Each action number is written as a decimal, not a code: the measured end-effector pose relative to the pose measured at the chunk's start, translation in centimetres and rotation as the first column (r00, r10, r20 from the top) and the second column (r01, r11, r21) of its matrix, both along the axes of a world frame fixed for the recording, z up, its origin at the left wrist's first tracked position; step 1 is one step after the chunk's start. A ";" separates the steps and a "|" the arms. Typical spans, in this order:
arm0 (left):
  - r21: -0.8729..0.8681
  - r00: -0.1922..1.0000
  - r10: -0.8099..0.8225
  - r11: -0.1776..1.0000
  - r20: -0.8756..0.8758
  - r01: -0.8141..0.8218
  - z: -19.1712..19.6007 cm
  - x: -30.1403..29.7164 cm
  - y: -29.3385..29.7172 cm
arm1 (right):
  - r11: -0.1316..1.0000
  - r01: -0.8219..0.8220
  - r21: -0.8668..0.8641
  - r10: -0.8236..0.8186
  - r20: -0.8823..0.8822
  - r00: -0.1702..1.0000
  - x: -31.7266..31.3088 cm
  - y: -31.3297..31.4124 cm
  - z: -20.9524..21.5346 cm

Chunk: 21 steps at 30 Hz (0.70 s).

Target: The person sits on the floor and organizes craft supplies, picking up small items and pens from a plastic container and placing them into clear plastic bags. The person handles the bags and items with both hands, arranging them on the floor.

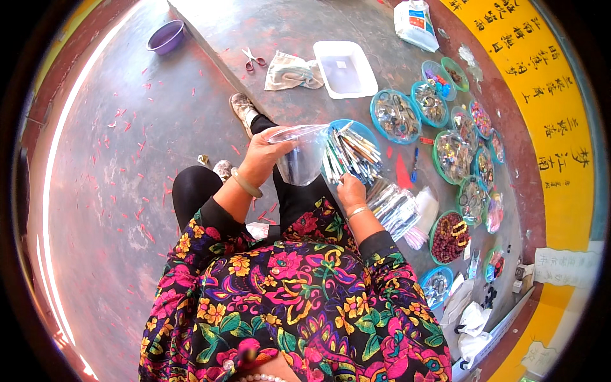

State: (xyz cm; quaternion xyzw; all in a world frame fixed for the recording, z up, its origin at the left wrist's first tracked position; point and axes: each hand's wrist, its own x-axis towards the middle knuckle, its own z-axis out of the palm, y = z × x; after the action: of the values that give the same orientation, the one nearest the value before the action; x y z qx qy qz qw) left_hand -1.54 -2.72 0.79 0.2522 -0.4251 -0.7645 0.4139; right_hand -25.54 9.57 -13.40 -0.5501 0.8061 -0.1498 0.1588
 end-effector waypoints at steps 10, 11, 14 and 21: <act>-0.008 0.999 -0.034 0.999 -0.001 0.034 -0.5 0.0 0.1 | 0.891 0.404 -0.205 -0.238 0.548 0.802 -4.0 2.3 2.9; -0.005 0.999 -0.034 0.999 0.001 0.034 -0.6 0.0 0.1 | 0.877 0.451 -0.164 -0.255 0.636 0.728 -4.7 2.6 3.5; -0.001 0.999 -0.049 0.999 -0.004 0.049 -0.6 -0.3 0.2 | 0.823 0.514 -0.241 -0.217 0.703 0.677 -6.9 3.6 5.2; -0.014 0.999 -0.045 0.999 0.005 0.045 -0.8 0.0 0.2 | 0.896 0.442 -0.039 -0.037 0.986 0.160 -5.7 5.0 13.0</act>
State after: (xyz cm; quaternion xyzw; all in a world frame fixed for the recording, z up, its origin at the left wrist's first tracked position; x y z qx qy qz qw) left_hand -1.52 -2.50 0.01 0.2414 -0.4371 -0.7699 0.3974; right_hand -31.27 14.58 -0.40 -0.2114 0.5646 -0.6125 0.5112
